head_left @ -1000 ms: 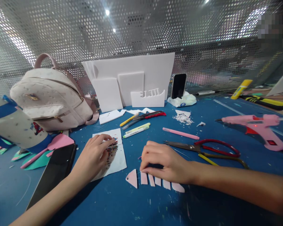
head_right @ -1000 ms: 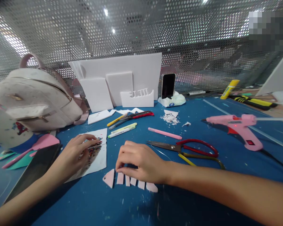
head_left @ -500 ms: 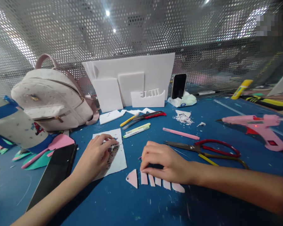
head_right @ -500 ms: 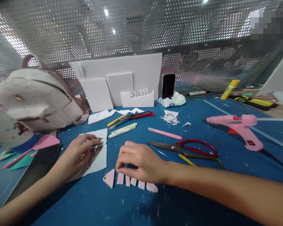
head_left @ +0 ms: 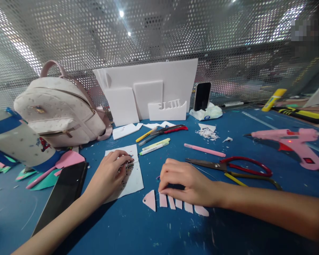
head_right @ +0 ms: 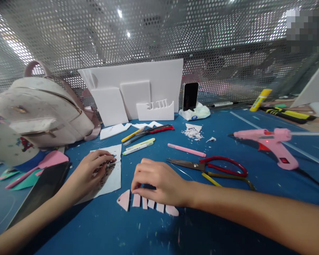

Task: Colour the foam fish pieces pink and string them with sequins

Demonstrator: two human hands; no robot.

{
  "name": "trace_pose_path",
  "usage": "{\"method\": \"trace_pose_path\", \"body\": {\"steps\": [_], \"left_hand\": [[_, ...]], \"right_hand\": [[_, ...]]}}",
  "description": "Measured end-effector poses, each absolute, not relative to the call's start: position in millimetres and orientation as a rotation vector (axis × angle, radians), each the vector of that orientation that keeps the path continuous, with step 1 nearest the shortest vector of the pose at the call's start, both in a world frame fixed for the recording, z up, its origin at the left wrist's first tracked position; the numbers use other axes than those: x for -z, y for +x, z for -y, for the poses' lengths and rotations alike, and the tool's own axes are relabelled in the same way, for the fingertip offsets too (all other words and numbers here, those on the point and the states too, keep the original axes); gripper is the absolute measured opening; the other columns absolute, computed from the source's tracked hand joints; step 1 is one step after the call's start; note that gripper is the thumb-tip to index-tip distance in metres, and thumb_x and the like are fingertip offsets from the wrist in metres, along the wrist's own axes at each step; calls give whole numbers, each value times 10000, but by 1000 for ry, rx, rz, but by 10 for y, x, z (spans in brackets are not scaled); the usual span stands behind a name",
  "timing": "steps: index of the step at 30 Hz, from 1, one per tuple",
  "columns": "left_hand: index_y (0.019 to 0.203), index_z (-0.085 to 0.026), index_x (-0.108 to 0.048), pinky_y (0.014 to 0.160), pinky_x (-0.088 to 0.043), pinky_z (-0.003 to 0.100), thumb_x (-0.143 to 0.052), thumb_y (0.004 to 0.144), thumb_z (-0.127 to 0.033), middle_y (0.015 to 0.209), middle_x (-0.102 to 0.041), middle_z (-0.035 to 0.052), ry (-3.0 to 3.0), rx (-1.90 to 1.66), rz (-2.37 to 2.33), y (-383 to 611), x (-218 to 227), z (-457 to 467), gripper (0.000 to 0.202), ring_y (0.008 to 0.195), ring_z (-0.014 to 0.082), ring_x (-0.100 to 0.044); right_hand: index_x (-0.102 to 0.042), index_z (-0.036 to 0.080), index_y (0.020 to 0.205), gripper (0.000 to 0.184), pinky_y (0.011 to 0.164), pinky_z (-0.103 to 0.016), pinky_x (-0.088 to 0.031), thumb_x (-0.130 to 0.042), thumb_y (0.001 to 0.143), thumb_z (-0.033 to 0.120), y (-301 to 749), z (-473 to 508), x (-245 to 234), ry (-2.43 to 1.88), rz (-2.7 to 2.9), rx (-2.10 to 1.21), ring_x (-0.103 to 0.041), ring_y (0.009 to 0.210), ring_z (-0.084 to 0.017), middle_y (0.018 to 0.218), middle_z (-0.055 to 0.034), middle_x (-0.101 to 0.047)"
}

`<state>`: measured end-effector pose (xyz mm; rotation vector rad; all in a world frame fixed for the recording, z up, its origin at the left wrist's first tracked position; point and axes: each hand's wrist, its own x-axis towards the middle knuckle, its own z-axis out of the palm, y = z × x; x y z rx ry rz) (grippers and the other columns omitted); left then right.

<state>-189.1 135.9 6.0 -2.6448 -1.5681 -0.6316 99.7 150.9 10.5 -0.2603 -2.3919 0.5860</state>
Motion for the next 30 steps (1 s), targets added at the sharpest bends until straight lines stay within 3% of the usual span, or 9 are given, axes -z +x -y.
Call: {"method": "trace_pose_path", "body": {"steps": [14, 30], "left_hand": [[931, -205, -629, 899, -497, 432, -489, 911, -88, 1119, -615, 81, -2681, 793, 1587, -1901, -23, -1428, 183, 1042, 242, -591], [913, -215, -623, 904, -465, 432, -479, 934, -108, 1120, -601, 76, -2704, 841, 1615, -1965, 17, -1462, 181, 1047, 248, -577]], "right_hand": [[-648, 163, 904, 82, 764, -319, -427, -616, 967, 202, 997, -1504, -100, -246, 2379, -590, -562, 816, -146, 841, -29, -640], [-650, 166, 902, 88, 764, -324, -432, -607, 971, 199, 1000, -1517, -83, -250, 2380, -601, -559, 813, -148, 840, -28, -639]]}}
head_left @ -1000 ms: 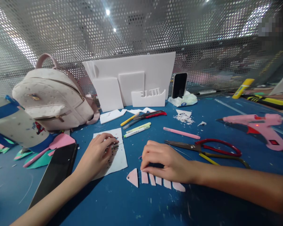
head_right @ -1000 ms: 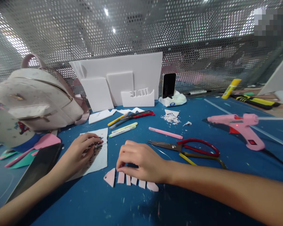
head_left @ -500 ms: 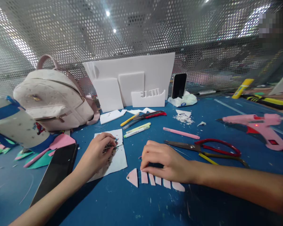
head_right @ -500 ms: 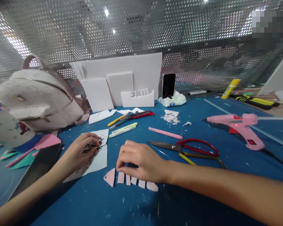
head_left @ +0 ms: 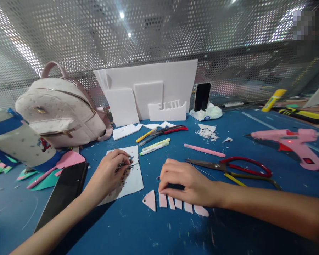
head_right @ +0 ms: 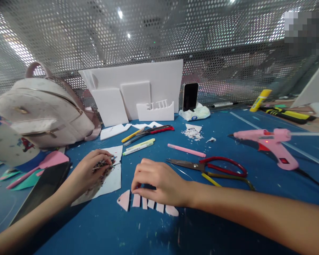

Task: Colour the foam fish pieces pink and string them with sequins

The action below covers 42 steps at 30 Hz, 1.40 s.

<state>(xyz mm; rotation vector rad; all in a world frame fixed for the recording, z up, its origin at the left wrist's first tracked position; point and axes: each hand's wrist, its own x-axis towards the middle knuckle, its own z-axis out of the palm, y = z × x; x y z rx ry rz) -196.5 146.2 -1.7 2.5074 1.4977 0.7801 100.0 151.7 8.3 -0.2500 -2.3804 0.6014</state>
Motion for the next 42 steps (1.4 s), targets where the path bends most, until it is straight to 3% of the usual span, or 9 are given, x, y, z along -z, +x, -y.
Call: {"method": "trace_pose_path", "body": {"steps": [29, 36, 42], "left_hand": [[855, -210, -639, 894, -474, 411, -516, 944, -159, 1111, -629, 70, 2467, -788, -1507, -1968, 20, -1492, 160, 1035, 240, -603], [839, -203, -616, 891, -475, 412, -545, 918, -213, 1071, -644, 77, 2419, -913, -1514, -1887, -170, -1398, 107, 1041, 251, -613], [790, -209, -588, 748, -507, 278, -583, 883, -164, 839, -705, 1, 2269, -999, -1435, -1605, -265, -1110, 104, 799, 159, -668]], "right_hand": [[-646, 165, 911, 86, 792, -334, -417, -608, 975, 209, 997, -1511, -85, -264, 2399, -604, -563, 821, -144, 849, -25, -634], [-646, 172, 906, 110, 762, -330, -423, -587, 983, 224, 992, -1506, -101, -258, 2383, -591, -552, 806, -154, 837, -29, -632], [-641, 165, 907, 108, 756, -331, -414, -581, 981, 214, 998, -1505, -102, -263, 2382, -580, -543, 792, -157, 837, -40, -633]]}}
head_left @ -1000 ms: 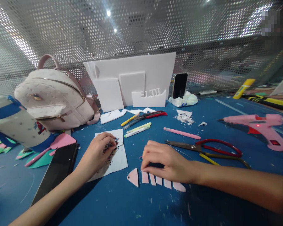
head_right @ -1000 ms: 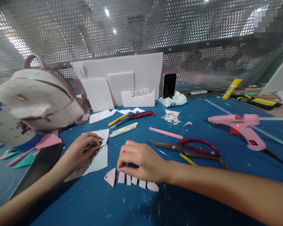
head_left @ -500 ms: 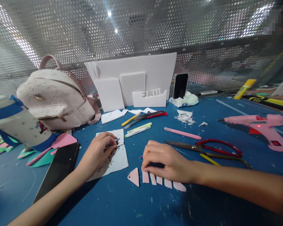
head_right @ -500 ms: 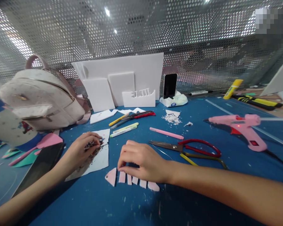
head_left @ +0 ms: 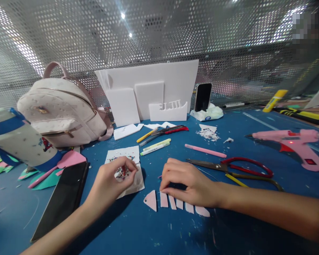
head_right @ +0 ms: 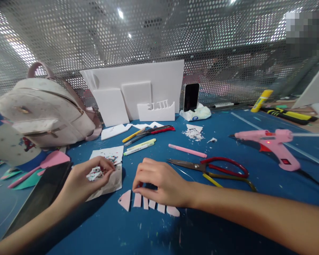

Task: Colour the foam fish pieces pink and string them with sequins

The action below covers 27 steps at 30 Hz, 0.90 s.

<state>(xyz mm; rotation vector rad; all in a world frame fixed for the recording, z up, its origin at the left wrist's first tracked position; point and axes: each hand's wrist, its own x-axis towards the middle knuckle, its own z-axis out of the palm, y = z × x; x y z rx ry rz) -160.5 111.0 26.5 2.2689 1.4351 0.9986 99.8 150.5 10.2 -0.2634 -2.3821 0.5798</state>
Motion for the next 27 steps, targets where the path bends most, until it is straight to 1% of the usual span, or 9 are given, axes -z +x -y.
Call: {"method": "trace_pose_path", "body": {"steps": [1, 4, 7, 11, 15, 18, 22, 27], "left_hand": [[767, -209, -593, 734, -505, 266, -591, 873, -145, 819, -709, -8, 2197, -991, -1383, -1540, -261, -1056, 124, 777, 150, -668], [785, -220, -653, 692, -495, 242, -620, 865, -128, 792, -719, -31, 2083, -930, -1253, -1364, -242, -916, 126, 719, 128, -660], [808, -238, -685, 689, -488, 239, -639, 866, -110, 749, -728, -46, 2058, -931, -1214, -1264, -221, -830, 147, 701, 124, -660], [860, -235, -669, 684, -504, 252, -650, 872, -114, 734, -733, -33, 2040, -962, -1170, -1239, -191, -785, 123, 691, 139, -669], [872, -239, -659, 683, -520, 255, -675, 889, -155, 765, -724, -19, 2080, -986, -1153, -1258, -163, -763, 87, 709, 147, -675], [894, -248, -653, 687, -529, 246, -678, 888, -136, 783, -720, -23, 2096, -1004, -1133, -1263, -152, -745, 115, 713, 139, -680], [926, -261, -652, 691, -541, 246, -672, 871, -96, 802, -717, -28, 2077, -1038, -1130, -1241, -147, -726, 175, 724, 136, -688], [924, -270, -655, 677, -553, 232, -684, 851, -101, 786, -710, -39, 1944, -1072, -1153, -1192, -136, -706, 186, 705, 123, -681]], "right_hand": [[-637, 164, 908, 104, 753, -332, -411, -575, 981, 207, 999, -1502, -106, -260, 2376, -578, -542, 790, -157, 840, -43, -635], [-621, 164, 897, 103, 741, -333, -402, -553, 972, 185, 997, -1485, -123, -249, 2349, -568, -533, 771, -157, 826, -44, -630], [-606, 164, 879, 108, 713, -327, -384, -536, 960, 177, 995, -1471, -138, -254, 2336, -544, -513, 746, -154, 797, -37, -610], [-583, 172, 843, 129, 684, -319, -362, -503, 945, 181, 992, -1468, -138, -265, 2344, -499, -480, 716, -151, 755, -21, -574], [-574, 181, 842, 104, 669, -315, -354, -520, 930, 183, 993, -1467, -124, -243, 2371, -462, -459, 694, -148, 748, -15, -564], [-582, 179, 834, 108, 659, -307, -354, -538, 932, 176, 992, -1458, -116, -203, 2406, -395, -436, 683, -145, 750, -15, -548], [-587, 178, 819, 139, 630, -300, -345, -535, 945, 205, 989, -1451, -110, -189, 2418, -323, -407, 674, -149, 747, -20, -541], [-570, 181, 794, 140, 627, -299, -350, -544, 929, 208, 989, -1456, -111, -173, 2418, -311, -405, 669, -147, 741, -15, -530]]}}
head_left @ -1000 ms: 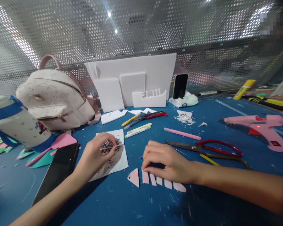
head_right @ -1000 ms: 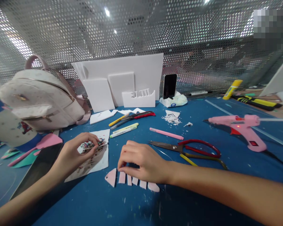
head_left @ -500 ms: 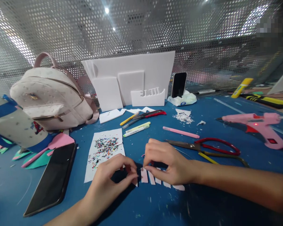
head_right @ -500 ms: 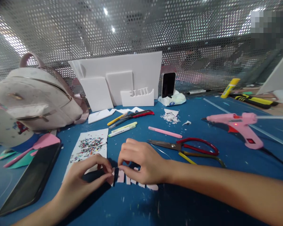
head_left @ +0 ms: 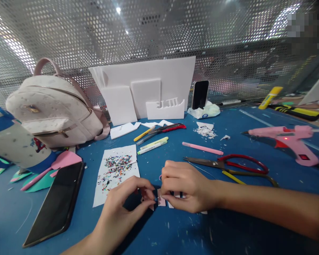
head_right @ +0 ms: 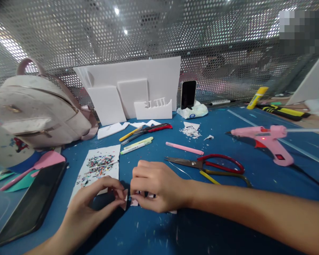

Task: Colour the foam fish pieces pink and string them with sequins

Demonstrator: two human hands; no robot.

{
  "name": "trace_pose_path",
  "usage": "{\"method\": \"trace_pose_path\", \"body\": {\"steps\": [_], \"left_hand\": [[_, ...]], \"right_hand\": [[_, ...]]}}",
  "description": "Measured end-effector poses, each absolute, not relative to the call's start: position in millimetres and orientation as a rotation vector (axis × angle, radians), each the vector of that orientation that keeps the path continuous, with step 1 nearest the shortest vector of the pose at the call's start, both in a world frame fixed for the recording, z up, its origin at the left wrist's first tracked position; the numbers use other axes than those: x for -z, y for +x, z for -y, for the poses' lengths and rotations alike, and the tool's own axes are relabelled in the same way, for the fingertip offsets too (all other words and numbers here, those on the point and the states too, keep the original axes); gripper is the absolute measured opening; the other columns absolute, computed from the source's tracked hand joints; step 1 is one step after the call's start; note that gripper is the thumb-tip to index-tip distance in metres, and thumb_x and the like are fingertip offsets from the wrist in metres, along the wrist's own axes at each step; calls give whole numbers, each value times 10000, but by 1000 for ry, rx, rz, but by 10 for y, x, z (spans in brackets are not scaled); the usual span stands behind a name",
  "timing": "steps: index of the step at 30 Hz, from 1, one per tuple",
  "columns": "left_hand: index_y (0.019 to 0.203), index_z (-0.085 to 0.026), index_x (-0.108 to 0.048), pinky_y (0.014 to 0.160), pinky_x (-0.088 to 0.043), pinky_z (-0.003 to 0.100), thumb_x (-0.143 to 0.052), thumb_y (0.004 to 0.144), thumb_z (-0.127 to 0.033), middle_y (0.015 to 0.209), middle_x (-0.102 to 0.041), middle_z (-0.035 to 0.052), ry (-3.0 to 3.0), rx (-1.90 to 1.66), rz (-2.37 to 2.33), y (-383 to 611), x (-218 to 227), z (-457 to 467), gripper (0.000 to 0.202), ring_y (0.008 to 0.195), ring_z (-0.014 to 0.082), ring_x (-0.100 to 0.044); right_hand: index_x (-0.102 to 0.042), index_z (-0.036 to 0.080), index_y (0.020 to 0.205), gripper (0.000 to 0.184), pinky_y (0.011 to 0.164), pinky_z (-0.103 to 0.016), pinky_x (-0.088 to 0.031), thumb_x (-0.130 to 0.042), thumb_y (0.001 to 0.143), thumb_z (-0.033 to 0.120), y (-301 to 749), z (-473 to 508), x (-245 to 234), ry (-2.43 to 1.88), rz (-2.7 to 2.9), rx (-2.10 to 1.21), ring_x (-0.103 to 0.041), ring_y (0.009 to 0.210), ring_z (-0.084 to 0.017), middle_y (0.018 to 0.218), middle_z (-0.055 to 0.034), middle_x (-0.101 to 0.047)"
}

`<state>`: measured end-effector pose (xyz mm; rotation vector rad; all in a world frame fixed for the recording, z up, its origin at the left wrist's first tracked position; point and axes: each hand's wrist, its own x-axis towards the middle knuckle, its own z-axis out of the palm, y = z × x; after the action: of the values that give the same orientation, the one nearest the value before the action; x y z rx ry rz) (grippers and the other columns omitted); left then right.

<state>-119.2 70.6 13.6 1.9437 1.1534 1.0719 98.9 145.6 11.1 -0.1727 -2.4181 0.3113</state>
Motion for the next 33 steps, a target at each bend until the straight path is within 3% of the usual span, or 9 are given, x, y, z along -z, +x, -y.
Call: {"method": "trace_pose_path", "body": {"steps": [10, 33], "left_hand": [[907, -250, -650, 643, -574, 277, -639, 839, -120, 754, -711, -7, 1834, -1086, -1174, -1156, -128, -709, 148, 661, 151, -679], [1069, -276, -636, 702, -572, 198, -660, 865, -93, 799, -714, -41, 1795, -1142, -1083, -1158, -87, -662, 275, 698, 105, -691]], "right_hand": [[-554, 194, 808, 140, 632, -301, -346, -516, 941, 212, 993, -1453, -104, -186, 2429, -317, -408, 671, -151, 739, -12, -520], [-590, 176, 799, 119, 622, -293, -349, -563, 914, 189, 1000, -1448, -117, -168, 2399, -294, -390, 666, -145, 748, -18, -535]]}}
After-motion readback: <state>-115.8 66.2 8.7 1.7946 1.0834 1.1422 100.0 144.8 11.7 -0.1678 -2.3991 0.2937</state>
